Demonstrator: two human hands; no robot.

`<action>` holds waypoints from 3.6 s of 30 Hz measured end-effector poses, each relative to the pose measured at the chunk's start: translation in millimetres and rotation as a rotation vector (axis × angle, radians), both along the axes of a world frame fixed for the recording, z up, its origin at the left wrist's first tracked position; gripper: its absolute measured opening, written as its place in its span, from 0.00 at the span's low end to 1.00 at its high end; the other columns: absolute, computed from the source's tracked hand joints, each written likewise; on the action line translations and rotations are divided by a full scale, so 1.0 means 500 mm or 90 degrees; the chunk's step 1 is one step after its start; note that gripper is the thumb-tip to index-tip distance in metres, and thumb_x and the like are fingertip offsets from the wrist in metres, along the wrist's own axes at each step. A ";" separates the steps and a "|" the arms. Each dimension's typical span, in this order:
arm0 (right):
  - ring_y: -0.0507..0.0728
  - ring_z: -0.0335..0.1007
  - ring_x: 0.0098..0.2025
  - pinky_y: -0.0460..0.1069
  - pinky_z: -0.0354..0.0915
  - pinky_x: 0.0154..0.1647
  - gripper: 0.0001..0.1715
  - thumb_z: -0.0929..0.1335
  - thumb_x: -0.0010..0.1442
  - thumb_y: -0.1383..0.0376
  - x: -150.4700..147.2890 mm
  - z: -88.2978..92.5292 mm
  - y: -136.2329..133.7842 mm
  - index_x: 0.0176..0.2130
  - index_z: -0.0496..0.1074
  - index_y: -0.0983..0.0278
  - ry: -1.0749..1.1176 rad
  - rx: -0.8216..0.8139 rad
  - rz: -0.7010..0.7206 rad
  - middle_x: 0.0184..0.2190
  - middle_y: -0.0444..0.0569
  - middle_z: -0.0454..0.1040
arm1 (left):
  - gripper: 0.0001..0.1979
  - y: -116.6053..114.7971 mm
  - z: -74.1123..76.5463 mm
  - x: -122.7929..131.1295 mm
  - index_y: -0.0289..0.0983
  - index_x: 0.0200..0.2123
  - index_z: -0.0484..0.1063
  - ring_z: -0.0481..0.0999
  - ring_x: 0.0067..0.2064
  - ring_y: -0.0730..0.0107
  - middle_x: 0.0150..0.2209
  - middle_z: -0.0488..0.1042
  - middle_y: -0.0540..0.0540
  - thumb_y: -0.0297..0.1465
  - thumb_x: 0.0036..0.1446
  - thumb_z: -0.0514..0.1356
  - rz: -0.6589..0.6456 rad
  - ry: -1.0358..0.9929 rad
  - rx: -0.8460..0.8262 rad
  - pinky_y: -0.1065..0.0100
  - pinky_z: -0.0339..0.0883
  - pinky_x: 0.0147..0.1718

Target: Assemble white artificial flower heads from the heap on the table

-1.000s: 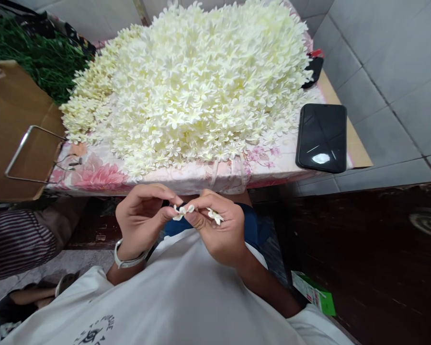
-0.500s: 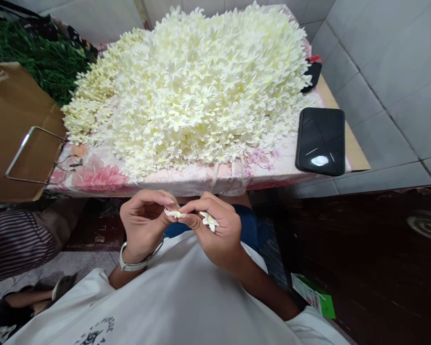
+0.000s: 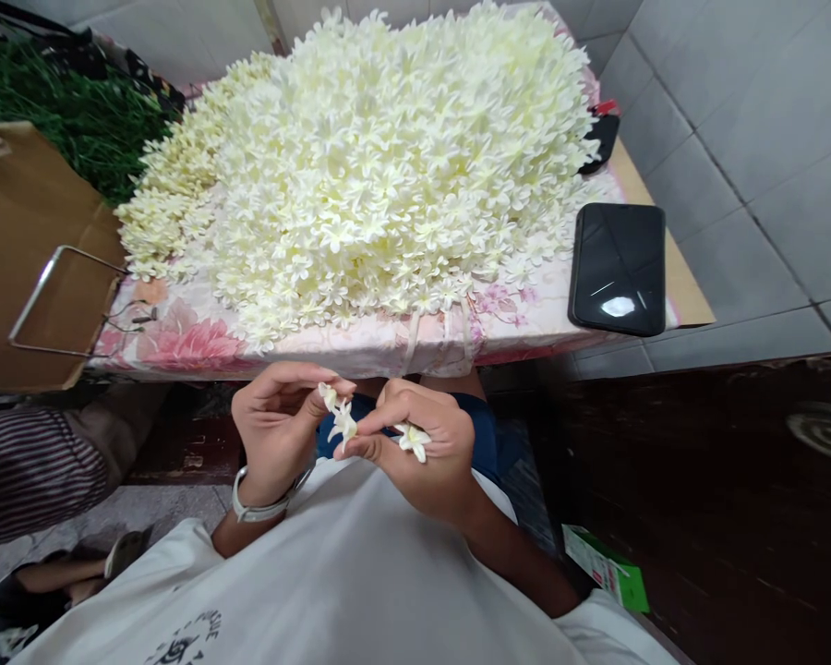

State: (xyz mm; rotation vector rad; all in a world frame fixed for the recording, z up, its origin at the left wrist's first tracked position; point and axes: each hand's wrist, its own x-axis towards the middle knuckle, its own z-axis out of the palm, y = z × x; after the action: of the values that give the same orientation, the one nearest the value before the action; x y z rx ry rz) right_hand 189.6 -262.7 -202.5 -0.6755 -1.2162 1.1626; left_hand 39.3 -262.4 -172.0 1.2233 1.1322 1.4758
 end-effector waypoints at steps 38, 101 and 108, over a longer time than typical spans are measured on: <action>0.49 0.53 0.26 0.51 0.53 0.33 0.25 0.70 0.65 0.52 -0.078 0.197 0.476 0.23 0.66 0.62 -0.512 0.275 -0.202 0.21 0.42 0.62 | 0.05 0.019 -0.035 -0.061 0.35 0.33 0.77 0.76 0.29 0.77 0.30 0.78 0.47 0.30 0.57 0.69 0.066 -0.116 0.008 0.78 0.71 0.30; 0.48 0.68 0.25 0.46 0.67 0.28 0.25 0.80 0.48 0.47 -0.025 0.165 0.563 0.29 0.73 0.62 -0.046 0.100 -0.017 0.24 0.40 0.72 | 0.13 0.416 0.173 -0.078 0.35 0.41 0.81 0.67 0.28 0.75 0.27 0.72 0.49 0.24 0.63 0.56 -0.004 0.257 0.263 0.71 0.64 0.29; 0.48 0.62 0.23 0.47 0.62 0.27 0.29 0.75 0.52 0.40 -0.034 0.174 0.538 0.27 0.74 0.63 -0.183 0.223 -0.015 0.22 0.40 0.70 | 0.21 0.450 0.119 -0.085 0.36 0.49 0.81 0.71 0.31 0.74 0.34 0.79 0.45 0.45 0.63 0.63 -0.025 0.312 0.233 0.69 0.64 0.32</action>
State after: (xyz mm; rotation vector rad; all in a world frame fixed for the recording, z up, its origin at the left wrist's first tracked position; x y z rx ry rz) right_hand 172.7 6.5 -115.4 -0.5993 -1.6036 0.8209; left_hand -3.0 -37.2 -112.4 1.9264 1.1670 1.4329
